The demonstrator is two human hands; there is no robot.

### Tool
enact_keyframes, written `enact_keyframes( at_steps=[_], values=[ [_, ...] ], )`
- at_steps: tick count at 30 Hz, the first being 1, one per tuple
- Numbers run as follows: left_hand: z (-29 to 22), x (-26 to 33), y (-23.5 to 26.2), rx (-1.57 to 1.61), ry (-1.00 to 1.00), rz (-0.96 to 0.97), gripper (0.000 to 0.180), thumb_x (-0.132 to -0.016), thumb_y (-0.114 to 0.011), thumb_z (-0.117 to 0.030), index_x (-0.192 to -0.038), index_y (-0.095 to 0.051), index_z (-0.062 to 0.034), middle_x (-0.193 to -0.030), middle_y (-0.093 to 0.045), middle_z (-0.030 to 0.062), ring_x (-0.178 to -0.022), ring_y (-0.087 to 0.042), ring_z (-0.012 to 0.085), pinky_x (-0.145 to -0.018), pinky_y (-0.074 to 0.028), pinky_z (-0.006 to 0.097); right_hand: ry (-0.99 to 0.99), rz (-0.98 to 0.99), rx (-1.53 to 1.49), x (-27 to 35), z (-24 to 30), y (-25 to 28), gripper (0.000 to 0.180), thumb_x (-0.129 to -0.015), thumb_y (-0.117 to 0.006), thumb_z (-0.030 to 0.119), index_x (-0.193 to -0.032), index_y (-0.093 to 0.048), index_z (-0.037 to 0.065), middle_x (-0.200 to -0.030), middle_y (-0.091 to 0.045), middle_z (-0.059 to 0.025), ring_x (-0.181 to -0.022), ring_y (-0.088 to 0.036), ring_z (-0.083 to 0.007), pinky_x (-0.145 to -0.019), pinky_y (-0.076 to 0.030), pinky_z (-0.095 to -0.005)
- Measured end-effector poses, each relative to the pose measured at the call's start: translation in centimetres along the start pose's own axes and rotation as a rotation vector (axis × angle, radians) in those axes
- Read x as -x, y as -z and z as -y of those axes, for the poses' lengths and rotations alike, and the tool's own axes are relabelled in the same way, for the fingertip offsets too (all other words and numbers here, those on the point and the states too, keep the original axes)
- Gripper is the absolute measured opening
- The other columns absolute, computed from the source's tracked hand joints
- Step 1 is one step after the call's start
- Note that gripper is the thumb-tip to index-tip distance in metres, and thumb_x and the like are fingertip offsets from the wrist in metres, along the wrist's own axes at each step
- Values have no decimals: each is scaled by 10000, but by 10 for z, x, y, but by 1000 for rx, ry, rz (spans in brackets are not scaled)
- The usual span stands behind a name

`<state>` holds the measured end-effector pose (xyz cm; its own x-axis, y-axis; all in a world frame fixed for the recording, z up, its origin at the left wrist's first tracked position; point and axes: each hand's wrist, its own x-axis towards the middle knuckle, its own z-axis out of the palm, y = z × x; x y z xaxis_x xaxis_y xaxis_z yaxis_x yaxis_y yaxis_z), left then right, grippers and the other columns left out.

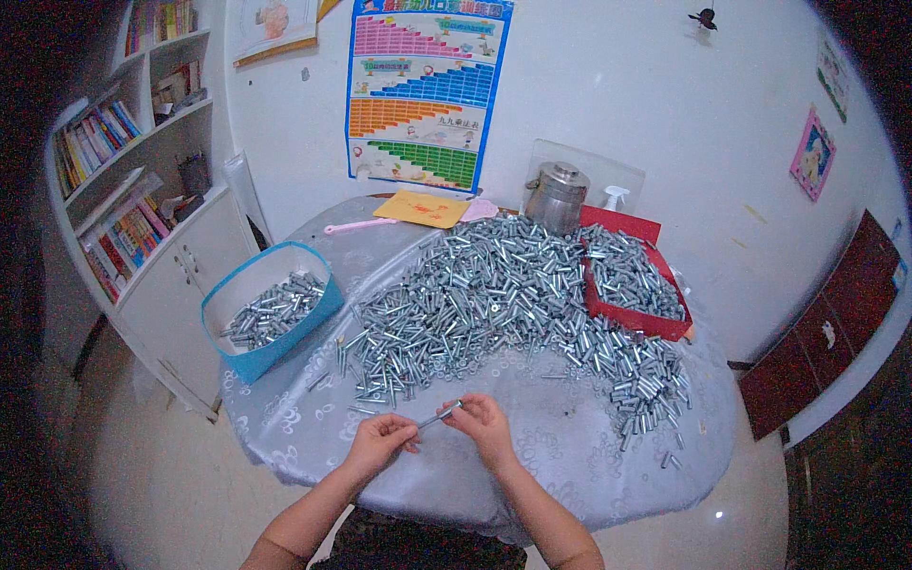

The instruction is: The person sits at a table covered with a large pile of small, silver metal components. They repeatedly pick up two separate pieces, connect them by hand, and place the assembled unit into a blue plastic bin on the left. The process is continuous and repetitive throughout the clip.

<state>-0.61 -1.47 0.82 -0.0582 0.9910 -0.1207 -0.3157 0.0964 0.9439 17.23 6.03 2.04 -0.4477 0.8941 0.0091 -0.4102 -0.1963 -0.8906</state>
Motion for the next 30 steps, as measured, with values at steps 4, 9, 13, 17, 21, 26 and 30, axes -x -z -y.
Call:
enact_keyframes(
  at_steps=[4, 9, 13, 17, 21, 26, 30],
  values=[
    [-5, 4, -5, 5, 50, 6, 199, -835, -548, -102, -945, -576, 61, -830, -624, 152, -682, -612, 174, -609, -523, 268, 24, 59, 110, 4, -7, -2, 221, -809, -560, 41, -1008, -463, 29, -979, -579, -116, -925, -555, -182, -782, -458, -278],
    [-8, 3, -12, 168, 114, -29, 280, -856, -514, -117, -1065, -522, 70, -927, -603, 180, -783, -622, 234, -636, -532, 283, 14, 35, 249, 11, -12, -9, 233, -801, -578, 50, -1010, -479, 19, -938, -598, -78, -883, -549, -120, -751, -434, -228],
    [-12, 4, -17, 229, 115, 1, 316, -866, -494, -115, -1122, -479, 69, -981, -583, 188, -832, -616, 263, -654, -536, 294, -37, 33, 257, 11, -19, -8, 247, -795, -583, 51, -1013, -472, 14, -935, -598, -74, -872, -548, -113, -743, -432, -228],
    [-8, 3, -16, 235, 84, -6, 294, -870, -482, -107, -1102, -489, 72, -966, -587, 199, -819, -619, 265, -667, -536, 304, -22, 44, 480, 9, -12, -16, 198, -803, -572, 68, -975, -496, 7, -937, -596, -76, -874, -547, -116, -736, -436, -246],
    [-3, -3, -5, 270, 73, -48, 266, -868, -479, -97, -1067, -501, 78, -952, -589, 213, -796, -623, 268, -666, -536, 306, 166, -66, 802, -21, 0, 2, 172, -786, -597, 149, -881, -579, 7, -891, -608, -66, -809, -554, -119, -701, -429, -253],
    [2, -6, -1, 265, 86, -87, 264, -866, -482, -99, -1059, -490, 81, -939, -589, 223, -777, -625, 264, -660, -536, 303, 408, -264, 1270, -58, 13, 35, 173, -722, -623, 154, -855, -621, 44, -817, -595, -92, -765, -554, -208, -682, -431, -306],
    [5, -8, 0, 277, 77, -70, 270, -864, -487, -105, -1060, -485, 82, -933, -590, 225, -767, -625, 256, -655, -536, 300, 559, -276, 1418, -73, 8, 36, 181, -688, -644, 169, -828, -635, 55, -772, -578, -92, -763, -546, -248, -677, -435, -342]
  ],
)
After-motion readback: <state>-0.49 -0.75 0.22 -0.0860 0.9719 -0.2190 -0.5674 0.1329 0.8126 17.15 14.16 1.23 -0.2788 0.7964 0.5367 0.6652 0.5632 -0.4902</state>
